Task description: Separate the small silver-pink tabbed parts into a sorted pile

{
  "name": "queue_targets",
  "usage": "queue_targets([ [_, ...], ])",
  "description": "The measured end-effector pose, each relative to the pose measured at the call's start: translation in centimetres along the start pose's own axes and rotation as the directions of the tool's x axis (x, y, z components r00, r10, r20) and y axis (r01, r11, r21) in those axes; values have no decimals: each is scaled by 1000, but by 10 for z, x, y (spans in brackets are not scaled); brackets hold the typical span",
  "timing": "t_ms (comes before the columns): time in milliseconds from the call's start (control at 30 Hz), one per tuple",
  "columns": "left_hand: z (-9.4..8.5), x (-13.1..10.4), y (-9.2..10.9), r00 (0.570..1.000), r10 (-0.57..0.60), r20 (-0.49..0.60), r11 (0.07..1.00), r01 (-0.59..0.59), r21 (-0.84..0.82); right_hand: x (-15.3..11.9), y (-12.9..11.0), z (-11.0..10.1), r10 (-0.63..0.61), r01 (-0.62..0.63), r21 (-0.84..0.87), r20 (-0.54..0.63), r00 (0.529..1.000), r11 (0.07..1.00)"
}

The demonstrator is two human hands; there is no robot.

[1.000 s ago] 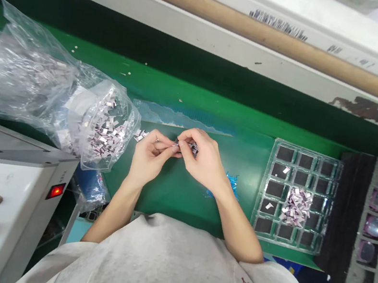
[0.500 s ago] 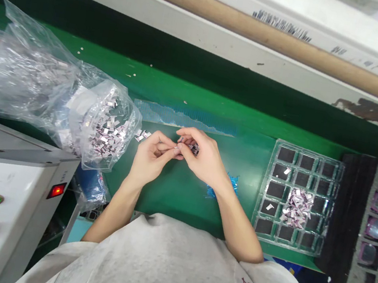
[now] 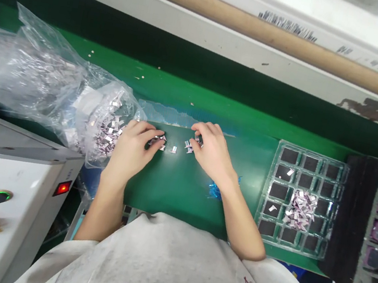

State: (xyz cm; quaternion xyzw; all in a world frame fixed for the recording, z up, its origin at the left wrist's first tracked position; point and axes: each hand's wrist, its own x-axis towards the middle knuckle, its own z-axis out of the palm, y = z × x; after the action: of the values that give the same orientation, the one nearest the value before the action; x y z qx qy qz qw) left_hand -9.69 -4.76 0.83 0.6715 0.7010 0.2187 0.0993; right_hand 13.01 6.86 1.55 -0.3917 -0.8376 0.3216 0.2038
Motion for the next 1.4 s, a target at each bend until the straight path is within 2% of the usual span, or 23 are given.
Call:
queue_targets([
  [133,3,8,6,999,-4,50,1000,3,26,10,3,-3,49,-51,-16,-105,993,999],
  [233,2,12,8,998,-1,68,1000,1,5,19,14,-7,76,-84,-33,-195,978,996],
  [333,2,14,6,999,-5,32,991,9,-132,27,31,-9,89,-109,-61,-261,961,992],
  [433,3,12,7,997,-61,-38,931,43,-363,30,46,-5,71,-102,-110,-258,964,989],
  [567,6,8,16,973,-219,-67,746,123,-654,29,54,1,39,-81,-155,-259,965,985],
  [667,10,8,25,936,-350,29,500,213,-840,28,56,2,55,-91,-127,-265,963,988],
  [767,13,9,32,890,-437,131,282,274,-919,29,58,0,79,-111,-109,-263,961,988],
  [867,16,9,38,874,-454,175,188,286,-940,30,62,-3,106,-134,-86,-274,956,987],
  [1167,29,7,47,878,-434,201,132,282,-950,31,59,-9,144,-146,17,-309,940,989],
  [1333,32,8,52,870,-450,202,129,287,-949,19,26,-16,79,-51,91,-339,937,995],
  [1400,33,8,53,868,-456,195,133,283,-950,11,8,-17,59,3,235,-257,965,972],
])
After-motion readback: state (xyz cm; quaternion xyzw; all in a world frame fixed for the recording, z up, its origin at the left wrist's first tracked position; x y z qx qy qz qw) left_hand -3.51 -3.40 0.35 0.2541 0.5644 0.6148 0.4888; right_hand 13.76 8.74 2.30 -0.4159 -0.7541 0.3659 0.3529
